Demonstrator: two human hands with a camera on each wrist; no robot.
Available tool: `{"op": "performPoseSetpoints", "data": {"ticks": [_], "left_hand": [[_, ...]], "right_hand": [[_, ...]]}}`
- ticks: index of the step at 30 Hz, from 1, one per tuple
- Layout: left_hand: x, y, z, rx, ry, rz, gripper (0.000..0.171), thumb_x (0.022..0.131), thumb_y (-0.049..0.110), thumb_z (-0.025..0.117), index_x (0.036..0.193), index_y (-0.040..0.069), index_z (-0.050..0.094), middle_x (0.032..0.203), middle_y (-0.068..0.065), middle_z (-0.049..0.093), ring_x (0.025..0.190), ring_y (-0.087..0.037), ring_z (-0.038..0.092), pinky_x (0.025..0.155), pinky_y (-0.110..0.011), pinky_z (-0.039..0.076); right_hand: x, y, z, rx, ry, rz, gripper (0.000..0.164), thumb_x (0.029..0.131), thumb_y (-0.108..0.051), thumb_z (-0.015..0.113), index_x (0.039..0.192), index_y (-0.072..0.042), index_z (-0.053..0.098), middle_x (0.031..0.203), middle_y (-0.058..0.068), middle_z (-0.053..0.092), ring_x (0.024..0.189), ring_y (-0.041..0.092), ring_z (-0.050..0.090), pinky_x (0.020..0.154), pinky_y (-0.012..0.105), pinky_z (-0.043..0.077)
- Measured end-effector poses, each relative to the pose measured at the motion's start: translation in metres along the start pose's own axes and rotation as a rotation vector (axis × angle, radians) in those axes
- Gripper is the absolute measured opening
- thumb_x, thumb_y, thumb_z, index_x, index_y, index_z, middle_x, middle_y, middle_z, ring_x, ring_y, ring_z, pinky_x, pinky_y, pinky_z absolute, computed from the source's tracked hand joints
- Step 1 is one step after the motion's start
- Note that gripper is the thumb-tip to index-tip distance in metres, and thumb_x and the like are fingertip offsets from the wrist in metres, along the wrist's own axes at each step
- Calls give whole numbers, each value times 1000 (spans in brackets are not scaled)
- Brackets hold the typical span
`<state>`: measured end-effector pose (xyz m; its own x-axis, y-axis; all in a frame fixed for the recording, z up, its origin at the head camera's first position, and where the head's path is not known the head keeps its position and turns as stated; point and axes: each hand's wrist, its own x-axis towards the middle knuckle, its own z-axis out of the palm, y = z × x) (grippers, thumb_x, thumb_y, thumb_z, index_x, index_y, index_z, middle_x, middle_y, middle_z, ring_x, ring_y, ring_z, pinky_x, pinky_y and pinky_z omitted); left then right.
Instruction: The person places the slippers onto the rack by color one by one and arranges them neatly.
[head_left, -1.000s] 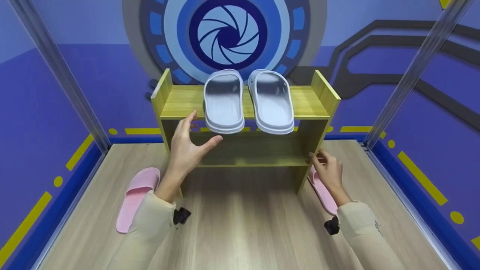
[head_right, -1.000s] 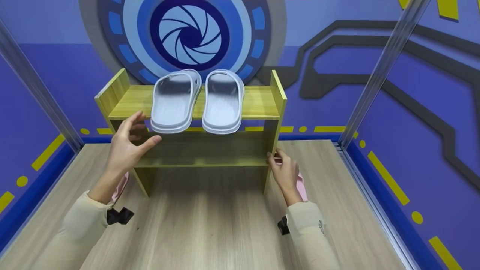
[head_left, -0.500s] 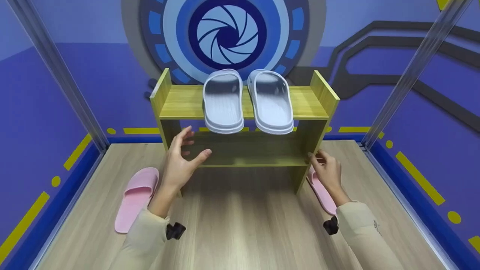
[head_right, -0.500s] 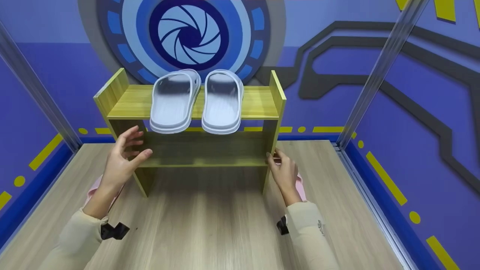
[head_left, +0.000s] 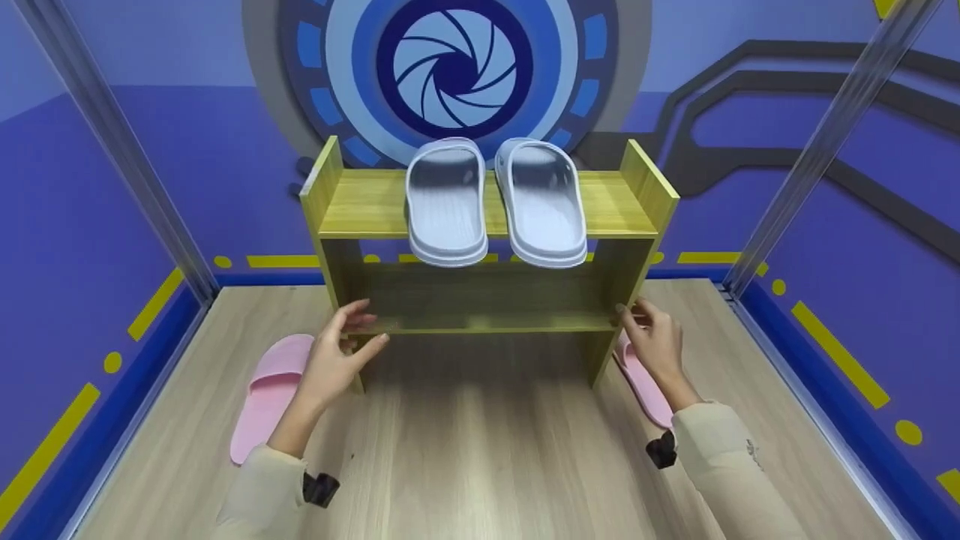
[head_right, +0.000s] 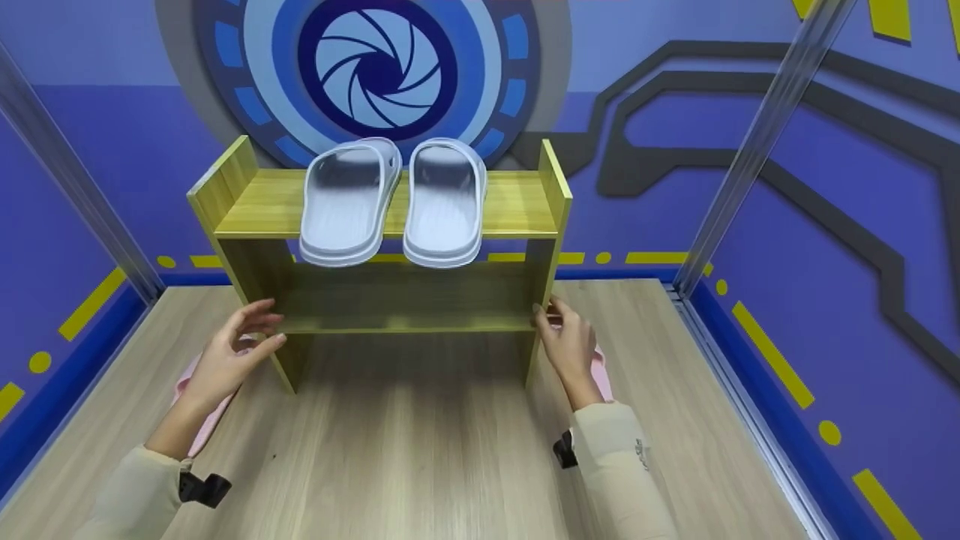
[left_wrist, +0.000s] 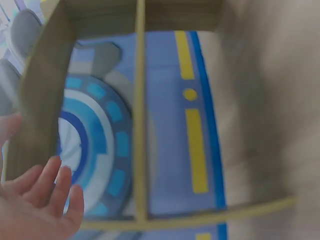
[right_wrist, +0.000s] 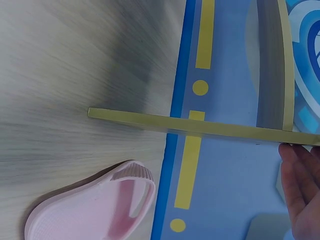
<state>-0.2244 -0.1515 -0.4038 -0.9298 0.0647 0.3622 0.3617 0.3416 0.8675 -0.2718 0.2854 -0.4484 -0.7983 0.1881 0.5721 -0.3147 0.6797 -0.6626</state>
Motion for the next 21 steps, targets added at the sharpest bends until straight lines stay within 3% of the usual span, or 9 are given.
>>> {"op": "performPoseSetpoints", "data": {"ticks": [3,9,14,15,21], "left_hand": [[-4,-16,-6,31,-24,-13,54,79,21,67,124,2,44,107,-14,56,98,-25,49,79,-42,37],[-14,-44,-21,39,-22,-100,52,80,20,66,124,1,45,106,-15,54,99,-24,50,86,-40,38],[-24,-70,-33,52,34,-103,55,81,25,65,125,0,43,109,-17,52,102,-28,46,85,-44,35],[-25,-80,-36,36,49,-79,54,81,24,65,125,2,43,109,-15,52,102,-26,46,85,-40,36],[-31,-111,-51,101,130,-94,58,79,23,66,125,-1,40,114,-21,47,104,-31,44,85,-42,37]], "right_hand": [[0,0,0,-4,0,0,22,83,-22,61,97,-5,66,83,8,65,73,19,62,61,35,49],[0,1,1,5,14,-2,21,83,-22,61,92,-4,66,82,10,65,73,22,62,62,37,50],[0,2,1,16,16,-6,21,83,-24,62,89,-4,66,81,11,65,73,24,62,63,39,50],[0,2,2,16,17,-7,21,83,-24,62,88,-4,65,81,11,64,73,24,62,63,40,49],[0,2,2,12,20,-3,21,83,-24,61,84,-4,64,80,12,64,73,24,62,62,39,50]]}}
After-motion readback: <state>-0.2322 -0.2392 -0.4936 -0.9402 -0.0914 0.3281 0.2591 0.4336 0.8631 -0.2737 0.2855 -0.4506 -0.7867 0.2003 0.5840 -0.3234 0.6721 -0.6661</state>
